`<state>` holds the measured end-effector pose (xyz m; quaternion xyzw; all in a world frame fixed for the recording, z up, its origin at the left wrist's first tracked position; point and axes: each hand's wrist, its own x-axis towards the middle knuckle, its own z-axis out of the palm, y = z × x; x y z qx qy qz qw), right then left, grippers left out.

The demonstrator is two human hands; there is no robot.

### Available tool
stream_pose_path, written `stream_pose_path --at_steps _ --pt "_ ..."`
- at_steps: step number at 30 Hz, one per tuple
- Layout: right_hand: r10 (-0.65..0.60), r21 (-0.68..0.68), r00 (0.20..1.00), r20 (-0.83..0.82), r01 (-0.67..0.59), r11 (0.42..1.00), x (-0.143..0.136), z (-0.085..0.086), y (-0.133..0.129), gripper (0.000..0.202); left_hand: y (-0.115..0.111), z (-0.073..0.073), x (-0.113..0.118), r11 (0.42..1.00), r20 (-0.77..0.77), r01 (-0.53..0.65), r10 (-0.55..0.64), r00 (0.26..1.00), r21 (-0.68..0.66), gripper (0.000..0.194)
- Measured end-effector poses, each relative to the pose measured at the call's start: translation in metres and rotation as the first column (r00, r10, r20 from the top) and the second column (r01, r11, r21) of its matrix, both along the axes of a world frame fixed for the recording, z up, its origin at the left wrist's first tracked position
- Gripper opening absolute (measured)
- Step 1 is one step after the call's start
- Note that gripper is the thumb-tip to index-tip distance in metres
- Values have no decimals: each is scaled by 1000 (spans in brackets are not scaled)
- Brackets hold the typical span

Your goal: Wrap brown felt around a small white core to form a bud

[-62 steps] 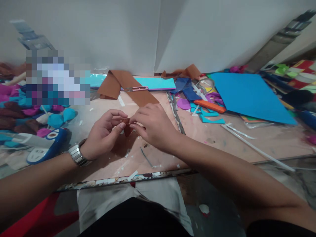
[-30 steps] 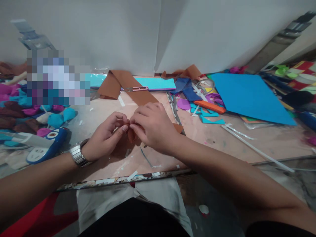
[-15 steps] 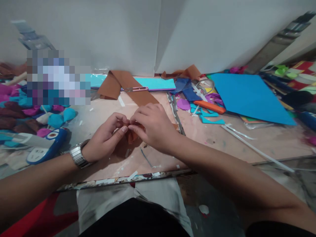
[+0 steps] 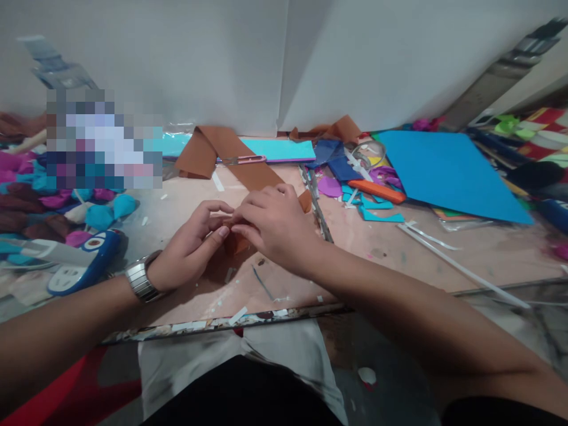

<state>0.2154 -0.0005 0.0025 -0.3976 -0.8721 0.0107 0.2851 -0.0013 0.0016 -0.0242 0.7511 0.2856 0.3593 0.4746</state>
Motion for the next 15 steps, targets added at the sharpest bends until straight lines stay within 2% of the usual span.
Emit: stream_pose_path --at_steps 5,11,15 --pt "43 -28 998 -53 -44 999 -2 0 -2 12 -2 2 1 999 42 23 -22 999 -33 52" --pt "115 -3 989 -89 -115 993 -3 -1 -4 19 -5 5 2 989 141 88 -71 987 -120 59" --pt "127 -14 988 -90 -129 992 -3 -1 -3 17 -4 4 2 994 118 68 -58 991 -81 58"
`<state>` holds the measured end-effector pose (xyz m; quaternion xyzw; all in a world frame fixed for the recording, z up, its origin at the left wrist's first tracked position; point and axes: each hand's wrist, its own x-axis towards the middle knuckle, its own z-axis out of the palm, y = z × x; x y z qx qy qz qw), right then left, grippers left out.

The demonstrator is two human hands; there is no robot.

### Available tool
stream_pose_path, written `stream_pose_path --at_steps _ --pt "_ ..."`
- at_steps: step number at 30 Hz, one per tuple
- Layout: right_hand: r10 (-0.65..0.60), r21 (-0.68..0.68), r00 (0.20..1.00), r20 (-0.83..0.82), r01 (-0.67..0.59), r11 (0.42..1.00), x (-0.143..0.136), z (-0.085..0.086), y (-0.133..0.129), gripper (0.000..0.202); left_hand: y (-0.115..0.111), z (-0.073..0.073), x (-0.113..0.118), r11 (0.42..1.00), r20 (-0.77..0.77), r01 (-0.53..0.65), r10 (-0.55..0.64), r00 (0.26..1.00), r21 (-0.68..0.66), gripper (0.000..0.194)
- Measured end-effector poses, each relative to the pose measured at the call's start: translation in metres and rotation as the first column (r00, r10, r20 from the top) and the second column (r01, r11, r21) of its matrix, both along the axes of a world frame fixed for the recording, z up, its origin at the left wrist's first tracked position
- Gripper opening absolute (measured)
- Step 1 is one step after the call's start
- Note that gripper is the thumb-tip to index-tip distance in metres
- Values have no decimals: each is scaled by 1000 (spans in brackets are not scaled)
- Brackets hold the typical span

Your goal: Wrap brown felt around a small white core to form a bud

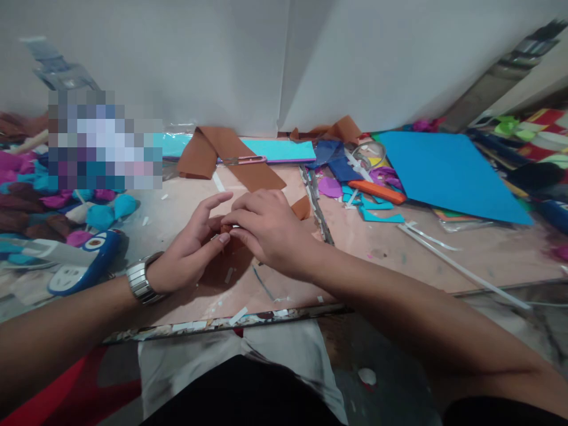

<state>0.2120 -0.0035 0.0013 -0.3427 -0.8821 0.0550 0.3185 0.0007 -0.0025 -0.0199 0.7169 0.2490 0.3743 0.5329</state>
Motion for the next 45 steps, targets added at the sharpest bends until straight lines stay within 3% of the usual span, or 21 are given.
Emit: stream_pose_path --at_steps 4,10,17,27,45 --pt "-26 -16 1000 14 26 1000 1 0 1 15 4 -4 0 986 -47 -126 132 990 113 48" --pt "-53 -32 999 8 53 998 1 1 2 13 9 -5 -1 949 -65 -261 276 959 174 28" --pt "-59 4 998 -10 59 998 2 1 2 11 10 -4 -1 941 -8 -288 294 956 177 23" --pt "-97 -37 994 -40 96 995 3 5 1 11 7 0 -2 948 -7 -310 311 950 71 15" --pt "-96 -9 992 -77 96 995 4 2 1 8 6 -1 -2 933 -30 -308 319 947 183 20"
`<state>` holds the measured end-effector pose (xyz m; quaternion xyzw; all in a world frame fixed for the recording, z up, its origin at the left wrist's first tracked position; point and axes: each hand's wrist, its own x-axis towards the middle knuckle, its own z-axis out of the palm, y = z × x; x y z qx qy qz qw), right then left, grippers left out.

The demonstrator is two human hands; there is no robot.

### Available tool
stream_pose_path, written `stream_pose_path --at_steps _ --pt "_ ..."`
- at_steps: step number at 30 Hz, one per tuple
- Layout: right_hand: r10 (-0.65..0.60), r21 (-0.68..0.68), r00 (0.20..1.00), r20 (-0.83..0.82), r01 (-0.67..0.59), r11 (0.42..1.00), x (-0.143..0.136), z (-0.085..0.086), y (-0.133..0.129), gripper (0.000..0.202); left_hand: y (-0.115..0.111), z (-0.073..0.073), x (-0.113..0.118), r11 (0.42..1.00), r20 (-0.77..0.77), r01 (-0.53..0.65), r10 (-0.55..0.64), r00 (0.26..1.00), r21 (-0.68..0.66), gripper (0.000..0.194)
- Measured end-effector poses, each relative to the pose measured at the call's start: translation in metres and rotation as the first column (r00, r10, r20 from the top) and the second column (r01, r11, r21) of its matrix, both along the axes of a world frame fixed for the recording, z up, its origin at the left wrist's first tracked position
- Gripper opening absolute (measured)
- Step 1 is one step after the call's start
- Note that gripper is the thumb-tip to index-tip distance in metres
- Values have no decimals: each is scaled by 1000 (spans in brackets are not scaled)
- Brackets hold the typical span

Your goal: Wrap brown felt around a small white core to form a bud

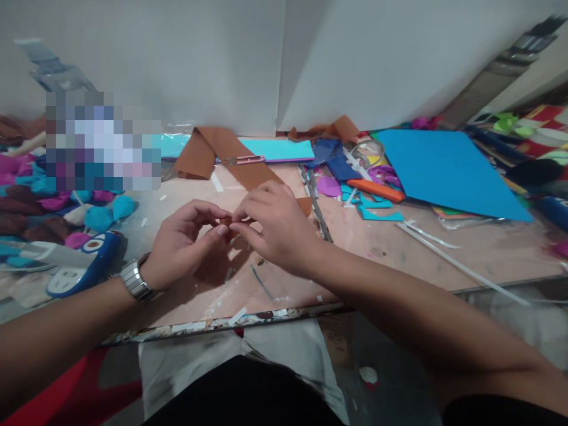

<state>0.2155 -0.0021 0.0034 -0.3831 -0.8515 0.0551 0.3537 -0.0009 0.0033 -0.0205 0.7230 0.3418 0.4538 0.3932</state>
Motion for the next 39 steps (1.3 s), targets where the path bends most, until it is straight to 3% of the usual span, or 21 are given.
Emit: stream_pose_path --at_steps 7,15,27,35,39 --pt "-10 -17 1000 -8 9 1000 -1 -1 1 9 0 0 0 1000 0 4 -4 1000 -3 23" --pt "-9 -10 1000 23 9 1000 -1 1 2 9 2 -1 0 988 93 57 -44 995 -143 20" --pt "-26 -39 1000 17 27 999 -2 0 0 11 0 -2 0 997 24 57 -56 998 -57 23" --pt "-10 -35 1000 29 11 999 0 1 1 10 1 0 1 976 128 95 -71 989 -198 22" --pt "-8 -6 998 63 9 1000 1 1 1 12 2 -2 0 976 116 92 -70 991 -199 21"
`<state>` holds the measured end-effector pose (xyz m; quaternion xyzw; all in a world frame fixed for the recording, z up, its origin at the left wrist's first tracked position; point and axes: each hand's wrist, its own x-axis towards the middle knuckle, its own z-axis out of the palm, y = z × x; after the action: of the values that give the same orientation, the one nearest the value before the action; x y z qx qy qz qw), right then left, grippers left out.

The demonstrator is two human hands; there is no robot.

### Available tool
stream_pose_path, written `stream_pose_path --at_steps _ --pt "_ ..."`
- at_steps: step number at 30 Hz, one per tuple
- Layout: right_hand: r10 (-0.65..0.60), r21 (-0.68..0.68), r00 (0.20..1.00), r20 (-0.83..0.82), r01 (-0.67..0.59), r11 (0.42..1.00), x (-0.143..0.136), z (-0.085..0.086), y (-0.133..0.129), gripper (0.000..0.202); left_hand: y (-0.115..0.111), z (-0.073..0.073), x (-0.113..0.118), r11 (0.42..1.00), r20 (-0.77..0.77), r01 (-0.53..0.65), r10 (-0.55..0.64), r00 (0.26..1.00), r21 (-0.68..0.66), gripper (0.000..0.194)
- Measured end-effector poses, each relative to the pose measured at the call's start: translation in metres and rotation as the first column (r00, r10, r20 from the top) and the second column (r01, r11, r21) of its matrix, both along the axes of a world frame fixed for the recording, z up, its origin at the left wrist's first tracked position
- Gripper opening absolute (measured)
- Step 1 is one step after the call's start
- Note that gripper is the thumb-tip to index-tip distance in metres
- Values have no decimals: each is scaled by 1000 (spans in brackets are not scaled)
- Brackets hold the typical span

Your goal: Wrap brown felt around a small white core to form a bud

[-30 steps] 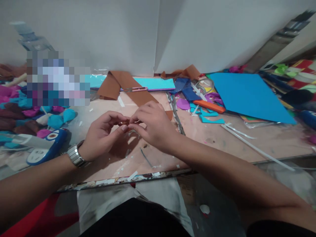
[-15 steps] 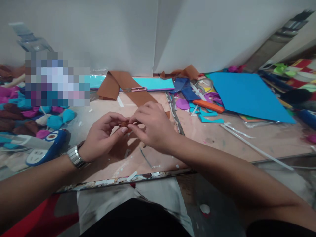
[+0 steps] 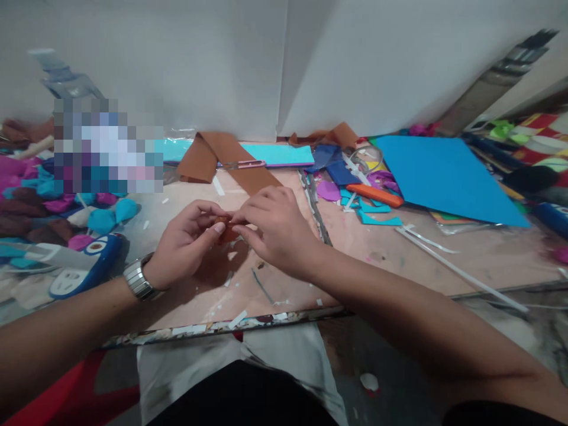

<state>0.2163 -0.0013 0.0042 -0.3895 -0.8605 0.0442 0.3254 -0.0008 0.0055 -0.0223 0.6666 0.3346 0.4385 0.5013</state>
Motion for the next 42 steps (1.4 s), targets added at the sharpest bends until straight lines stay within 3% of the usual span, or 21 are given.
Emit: stream_pose_path --at_steps 13,24,29,32,37,42 --pt "-72 -4 997 15 72 997 -2 -1 -2 10 -2 -3 2 994 10 96 -96 995 43 15" --pt "-57 -1 998 -14 57 998 -3 0 -3 6 -3 -6 0 985 -25 156 -154 988 78 24" --pt "-31 0 999 -32 31 1000 -3 0 -2 5 -3 -4 2 989 3 142 -143 990 48 18" --pt "-31 -6 999 -44 31 1000 -3 -1 -1 5 -1 -2 2 994 5 97 -98 995 40 16" --pt "-61 -4 998 -17 61 998 -2 -1 -1 9 2 0 -2 981 -98 -97 114 989 165 20" --pt "-68 11 998 -14 68 998 -2 -1 -1 10 1 2 -3 972 -162 -118 153 975 203 23"
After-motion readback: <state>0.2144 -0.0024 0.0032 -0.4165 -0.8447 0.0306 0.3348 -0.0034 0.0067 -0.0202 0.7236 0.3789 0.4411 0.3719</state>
